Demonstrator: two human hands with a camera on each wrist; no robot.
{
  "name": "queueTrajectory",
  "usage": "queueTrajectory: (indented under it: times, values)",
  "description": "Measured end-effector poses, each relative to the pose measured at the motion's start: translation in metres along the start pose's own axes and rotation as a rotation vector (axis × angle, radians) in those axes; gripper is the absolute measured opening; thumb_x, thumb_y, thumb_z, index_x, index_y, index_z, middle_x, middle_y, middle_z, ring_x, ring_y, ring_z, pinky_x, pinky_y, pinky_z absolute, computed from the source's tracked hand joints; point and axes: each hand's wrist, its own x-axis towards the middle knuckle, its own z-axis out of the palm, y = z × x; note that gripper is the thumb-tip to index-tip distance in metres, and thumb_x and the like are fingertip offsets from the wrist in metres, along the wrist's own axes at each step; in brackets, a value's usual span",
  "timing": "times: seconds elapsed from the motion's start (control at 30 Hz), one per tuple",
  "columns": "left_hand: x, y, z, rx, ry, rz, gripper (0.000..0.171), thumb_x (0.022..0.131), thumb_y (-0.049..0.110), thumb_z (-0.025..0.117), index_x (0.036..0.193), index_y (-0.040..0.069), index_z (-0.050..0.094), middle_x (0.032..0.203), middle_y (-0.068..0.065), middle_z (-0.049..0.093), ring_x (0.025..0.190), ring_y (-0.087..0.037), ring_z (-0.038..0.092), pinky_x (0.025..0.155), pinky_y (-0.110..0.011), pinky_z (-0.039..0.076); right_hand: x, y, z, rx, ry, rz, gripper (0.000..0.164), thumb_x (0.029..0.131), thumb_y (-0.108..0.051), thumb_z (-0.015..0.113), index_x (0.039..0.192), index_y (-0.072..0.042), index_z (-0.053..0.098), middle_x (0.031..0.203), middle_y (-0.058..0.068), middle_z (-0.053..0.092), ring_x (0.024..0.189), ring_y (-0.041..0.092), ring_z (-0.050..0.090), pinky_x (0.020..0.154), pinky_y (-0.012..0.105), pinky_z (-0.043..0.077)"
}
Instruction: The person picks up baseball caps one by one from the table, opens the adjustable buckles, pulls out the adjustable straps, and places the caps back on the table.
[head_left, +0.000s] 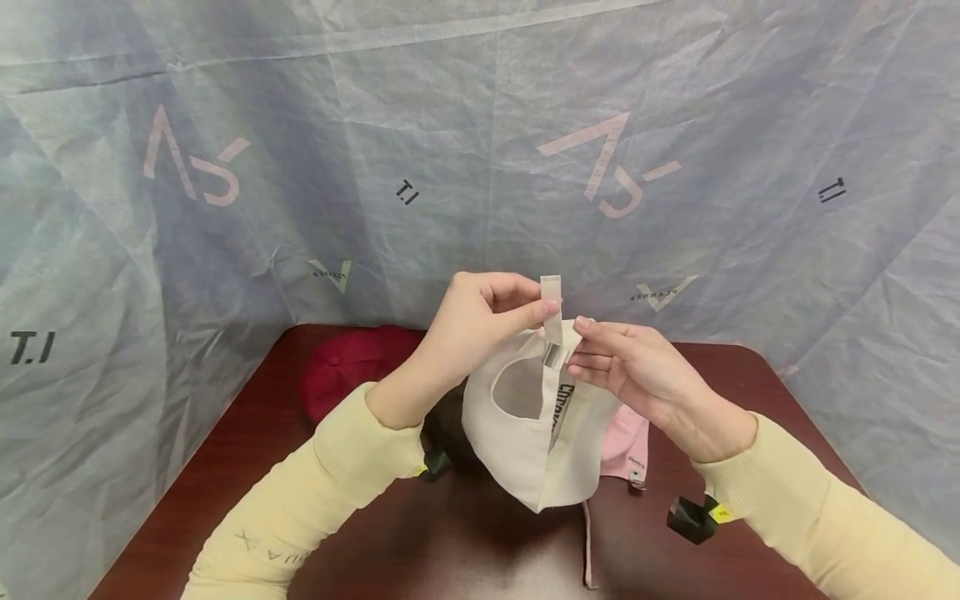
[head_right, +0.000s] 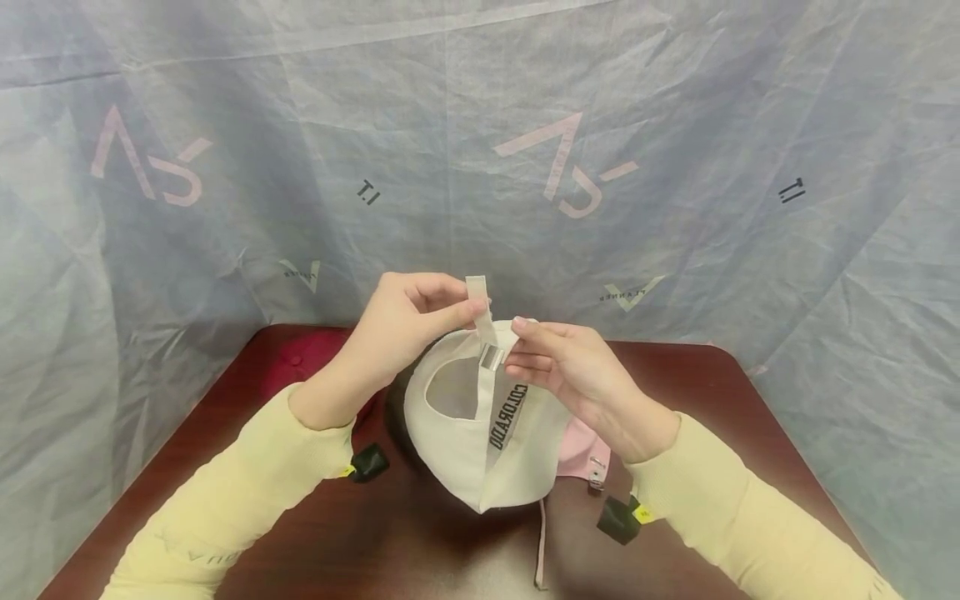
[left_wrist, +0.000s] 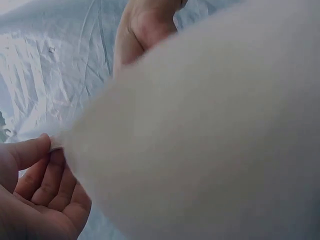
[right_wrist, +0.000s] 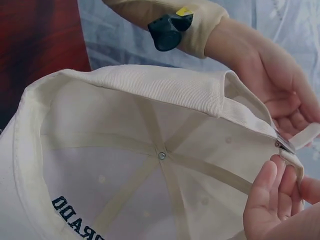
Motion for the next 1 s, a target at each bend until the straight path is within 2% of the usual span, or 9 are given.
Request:
queueTrajectory:
  times: [0.13,0.2,0.27,0.43,0.53,0.73,1.0]
  values:
    - [-0.011,0.004,0.000,0.103,-0.002,0.056,0.011,0.081,0.016,0.075,0.088,0.008,0.075,0.079,0.000,0.072,0.073,-0.013,0.067,0.068,-0.028,0.055,-0.002,0.000,-0.002,-0.011,-0.011,-0.021,0.016,0.095,-0.013,0.056,0.086,-0.010,0.069,0.079,0.002,0.068,0.075,0.013,0.066,0.078,0.027,0.055]
    - [-0.016,0.004,0.001,0.130,-0.006,0.109,0.010,0.080,0.015,0.076,0.088,0.009,0.076,0.080,0.001,0.072,0.073,-0.011,0.067,0.066,-0.027,0.055,-0.003,0.000,-0.002,-0.020,-0.011,-0.027,0.017,0.095,-0.013,0.056,0.086,-0.010,0.070,0.079,0.002,0.068,0.075,0.013,0.066,0.078,0.027,0.055]
    - [-0.020,0.003,0.002,0.170,-0.005,0.198,0.009,0.079,0.013,0.076,0.087,0.008,0.076,0.081,0.001,0.072,0.073,-0.007,0.066,0.067,-0.026,0.054,-0.003,0.000,-0.002,-0.029,-0.009,-0.030,0.016,0.095,-0.013,0.057,0.087,-0.010,0.070,0.080,0.002,0.069,0.075,0.013,0.067,0.077,0.026,0.056]
    - [-0.030,-0.001,0.006,0.309,0.007,0.497,0.008,0.077,0.006,0.077,0.085,0.006,0.076,0.079,-0.001,0.072,0.075,-0.003,0.065,0.071,-0.021,0.053,-0.002,0.001,-0.002,-0.044,-0.005,-0.035,0.017,0.095,-0.012,0.056,0.085,-0.009,0.069,0.080,0.003,0.069,0.075,0.013,0.067,0.075,0.026,0.056]
    - [-0.035,-0.003,0.008,0.359,0.022,0.608,0.007,0.076,0.003,0.076,0.083,0.006,0.075,0.077,-0.002,0.072,0.074,-0.004,0.065,0.068,-0.018,0.052,-0.002,0.001,-0.001,-0.046,-0.002,-0.034,0.018,0.095,-0.010,0.056,0.082,-0.008,0.068,0.079,0.003,0.068,0.073,0.013,0.067,0.074,0.025,0.056]
    - [-0.040,-0.004,0.012,0.408,0.044,0.682,0.009,0.075,0.001,0.076,0.083,0.006,0.075,0.076,-0.002,0.071,0.072,-0.006,0.064,0.063,-0.014,0.049,-0.001,0.001,-0.001,-0.021,0.003,-0.025,0.021,0.095,-0.008,0.054,0.078,-0.007,0.067,0.075,0.003,0.067,0.070,0.013,0.065,0.073,0.024,0.056]
    - [-0.044,-0.008,0.015,0.477,0.049,0.730,0.009,0.076,0.000,0.075,0.083,0.007,0.076,0.079,0.000,0.073,0.078,-0.009,0.067,0.075,-0.014,0.051,0.000,0.000,-0.003,0.004,0.002,-0.026,0.022,0.095,-0.007,0.055,0.076,-0.008,0.066,0.073,0.002,0.065,0.068,0.012,0.064,0.072,0.024,0.055]
